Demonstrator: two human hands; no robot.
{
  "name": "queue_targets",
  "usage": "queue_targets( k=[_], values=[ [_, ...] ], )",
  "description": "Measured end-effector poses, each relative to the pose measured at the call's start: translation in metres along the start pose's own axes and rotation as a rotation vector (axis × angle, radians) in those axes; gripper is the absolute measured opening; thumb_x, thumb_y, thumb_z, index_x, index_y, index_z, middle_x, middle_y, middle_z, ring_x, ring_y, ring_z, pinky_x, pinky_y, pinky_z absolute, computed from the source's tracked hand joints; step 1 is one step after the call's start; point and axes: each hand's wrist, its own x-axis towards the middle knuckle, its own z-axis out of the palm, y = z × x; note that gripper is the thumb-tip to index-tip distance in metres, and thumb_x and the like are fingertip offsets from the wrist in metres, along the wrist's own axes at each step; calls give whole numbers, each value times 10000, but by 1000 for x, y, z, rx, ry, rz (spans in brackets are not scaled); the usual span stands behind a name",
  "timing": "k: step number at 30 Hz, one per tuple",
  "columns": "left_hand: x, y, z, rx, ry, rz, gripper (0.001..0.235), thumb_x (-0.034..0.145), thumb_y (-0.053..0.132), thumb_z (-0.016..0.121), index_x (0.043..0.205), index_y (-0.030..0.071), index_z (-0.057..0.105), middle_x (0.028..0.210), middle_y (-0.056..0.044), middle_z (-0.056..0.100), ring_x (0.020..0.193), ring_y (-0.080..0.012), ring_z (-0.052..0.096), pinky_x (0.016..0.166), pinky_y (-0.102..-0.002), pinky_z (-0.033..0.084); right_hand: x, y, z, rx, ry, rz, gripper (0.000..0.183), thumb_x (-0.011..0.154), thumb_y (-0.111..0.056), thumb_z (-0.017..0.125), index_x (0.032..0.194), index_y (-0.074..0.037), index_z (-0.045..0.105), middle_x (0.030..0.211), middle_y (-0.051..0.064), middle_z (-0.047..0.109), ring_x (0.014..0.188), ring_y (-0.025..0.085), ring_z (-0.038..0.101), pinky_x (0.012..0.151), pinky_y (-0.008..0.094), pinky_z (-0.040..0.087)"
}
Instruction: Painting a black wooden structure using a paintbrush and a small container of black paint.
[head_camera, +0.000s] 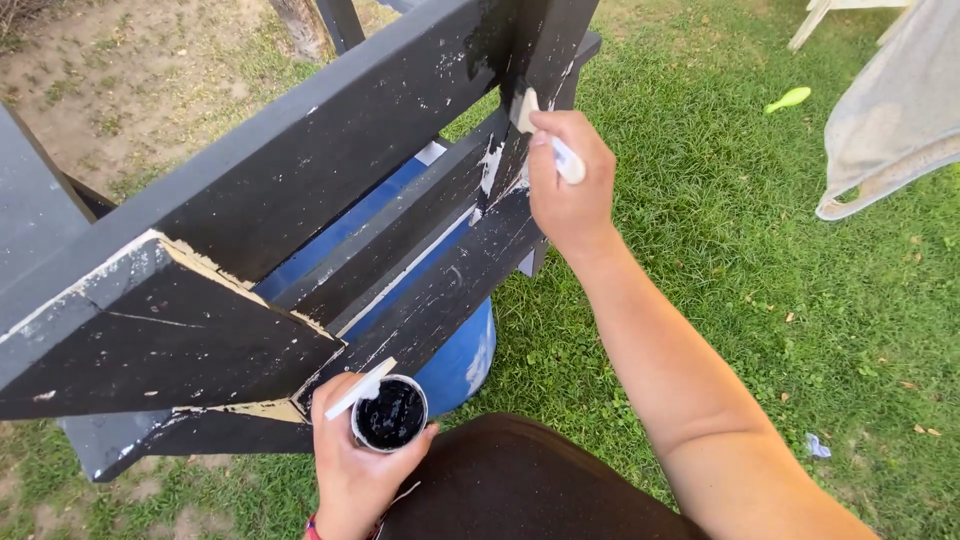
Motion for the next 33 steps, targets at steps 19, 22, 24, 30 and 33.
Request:
queue_targets(
  k=[19, 22, 24, 30, 33],
  values=[
    [10, 0, 3, -27, -20, 29, 745, 515, 298, 952, 1169, 112, 647, 1158, -98, 557, 1154, -243, 550, 971, -363, 471, -26, -5, 30, 345, 132, 274, 188, 978, -30, 495, 1153, -8, 561, 970, 190, 680, 819, 209, 689, 673, 274, 581],
    [7, -1, 2, 1, -16, -2, 789, 522, 318, 953, 1208, 116, 620, 1190, -95, 533, 1169, -249, 541, 991, -383, 454, -36, -6, 28, 453, -10, 155, 189, 1016, -108, 505, 1140, -5, 603, 977, 202, 689, 806, 233, 696, 675, 286, 582],
    [6, -2, 1, -36, -24, 6, 778, 530, 291, 948, 1226, 125, 641, 1194, -90, 530, 1169, -243, 555, 998, -367, 463, -43, -1, 24, 378, 134, -156, 189, 1058, -158, 499, 1214, -57, 534, 995, 163, 646, 830, 209, 668, 703, 278, 568],
    [8, 8, 3, -23, -1, 128, 748, 562, 298, 935, 1222, 103, 643, 1133, -84, 591, 1149, -248, 541, 989, -370, 458, -35, -6, 44, 491, -118, -385, 192, 1017, -75, 550, 1200, -56, 606, 1079, 87, 671, 980, 185, 648, 910, 335, 565],
    [10, 12, 3, -15, 0, 84, 752, 537, 305, 944, 1201, 105, 654, 1129, -86, 590, 1146, -240, 547, 986, -362, 463, -40, -34, 23, 531, -256, -333, 254, 998, 54, 556, 1226, -55, 585, 1046, 116, 675, 818, 167, 640, 758, 275, 539]
  ],
)
